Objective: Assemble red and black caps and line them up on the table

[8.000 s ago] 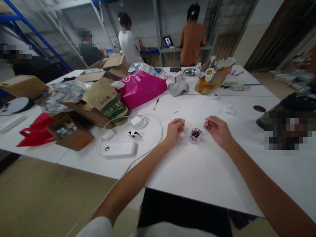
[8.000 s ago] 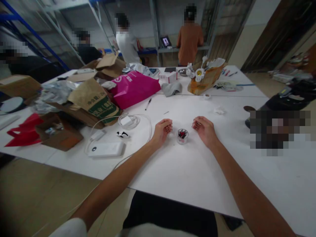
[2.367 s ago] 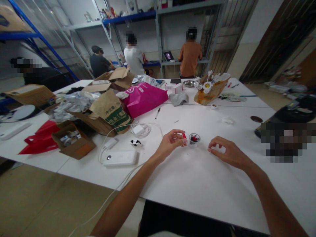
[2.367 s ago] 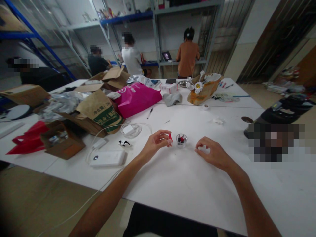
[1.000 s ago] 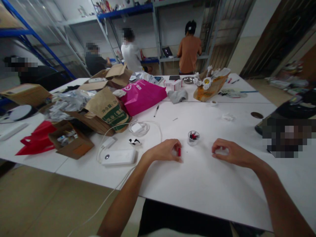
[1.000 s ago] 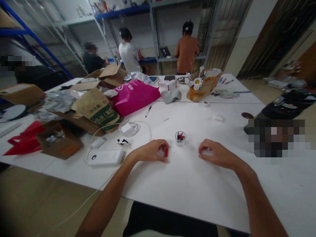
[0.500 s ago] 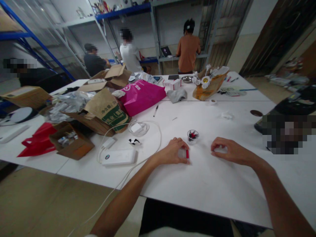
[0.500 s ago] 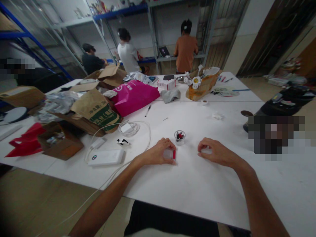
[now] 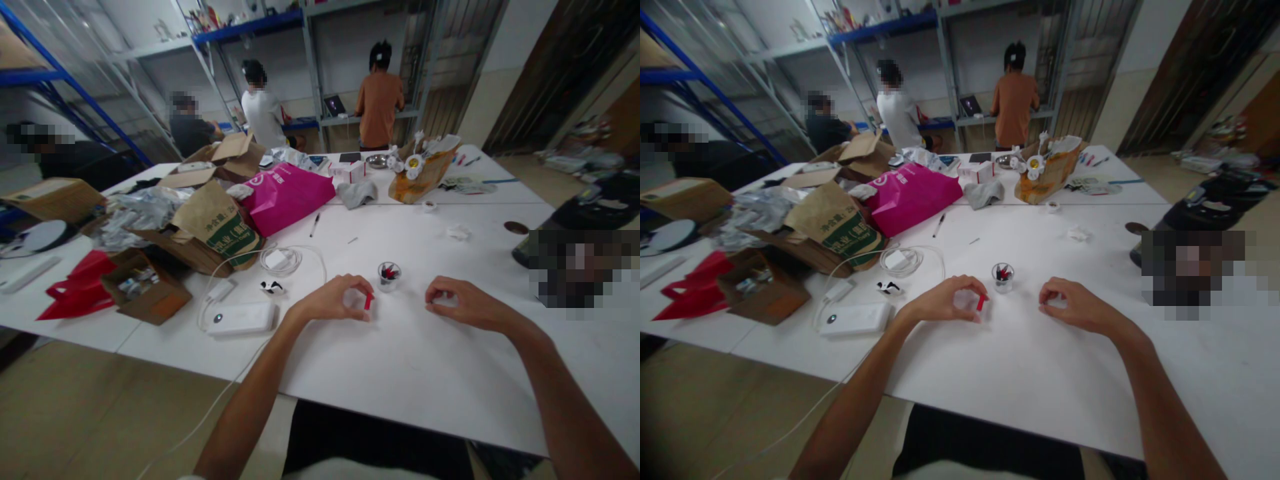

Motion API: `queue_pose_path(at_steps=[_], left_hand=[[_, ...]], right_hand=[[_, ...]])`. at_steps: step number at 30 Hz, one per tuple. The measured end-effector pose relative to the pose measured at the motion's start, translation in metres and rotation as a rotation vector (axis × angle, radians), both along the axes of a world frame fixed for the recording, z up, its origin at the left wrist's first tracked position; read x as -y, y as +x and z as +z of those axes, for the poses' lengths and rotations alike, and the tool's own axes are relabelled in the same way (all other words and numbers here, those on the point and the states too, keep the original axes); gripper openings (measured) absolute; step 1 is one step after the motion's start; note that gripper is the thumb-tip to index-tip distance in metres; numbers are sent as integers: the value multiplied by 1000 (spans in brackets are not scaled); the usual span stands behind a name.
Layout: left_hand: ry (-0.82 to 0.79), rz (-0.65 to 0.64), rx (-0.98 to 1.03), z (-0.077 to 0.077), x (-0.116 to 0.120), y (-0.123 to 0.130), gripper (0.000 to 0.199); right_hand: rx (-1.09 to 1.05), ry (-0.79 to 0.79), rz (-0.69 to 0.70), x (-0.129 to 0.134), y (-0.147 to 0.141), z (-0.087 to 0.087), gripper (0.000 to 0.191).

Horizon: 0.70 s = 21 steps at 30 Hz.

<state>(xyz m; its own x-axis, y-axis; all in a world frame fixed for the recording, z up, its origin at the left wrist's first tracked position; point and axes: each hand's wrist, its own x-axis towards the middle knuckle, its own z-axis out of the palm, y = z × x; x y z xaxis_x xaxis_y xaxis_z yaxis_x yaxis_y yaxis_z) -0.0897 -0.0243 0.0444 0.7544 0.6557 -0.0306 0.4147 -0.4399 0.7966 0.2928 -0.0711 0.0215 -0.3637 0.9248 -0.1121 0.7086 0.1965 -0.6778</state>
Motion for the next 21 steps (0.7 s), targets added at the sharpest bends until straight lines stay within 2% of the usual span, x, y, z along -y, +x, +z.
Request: queue_pose_path(at_steps=[3,5,7,10,15,19,21], left_hand=[[-38,-112,-25,-1,2,-2,53],[-67,-109,-15,-6,1,-6,57],[-61,-50,-20,-13,-2,-12,64],[57,76,-49,-22,-8,-20,69],[207,268,-37,-23,-17,-28,76],[178,286,15,-16,-19,-31,65],[167,270,23,-13,-19,-31,59]], right_hand=[[0,-7,-1,0,0,2,25],[3,-10,-3,1,-1,4,25],[2,-7,-4,2,-2,6,23],[-3,2,-4,3,-3,7,23],[16,-3,-2,1,-2,4,26],[19,25,-28,3,-1,3,38],[-14,140,-87,8,-8,11,45]])
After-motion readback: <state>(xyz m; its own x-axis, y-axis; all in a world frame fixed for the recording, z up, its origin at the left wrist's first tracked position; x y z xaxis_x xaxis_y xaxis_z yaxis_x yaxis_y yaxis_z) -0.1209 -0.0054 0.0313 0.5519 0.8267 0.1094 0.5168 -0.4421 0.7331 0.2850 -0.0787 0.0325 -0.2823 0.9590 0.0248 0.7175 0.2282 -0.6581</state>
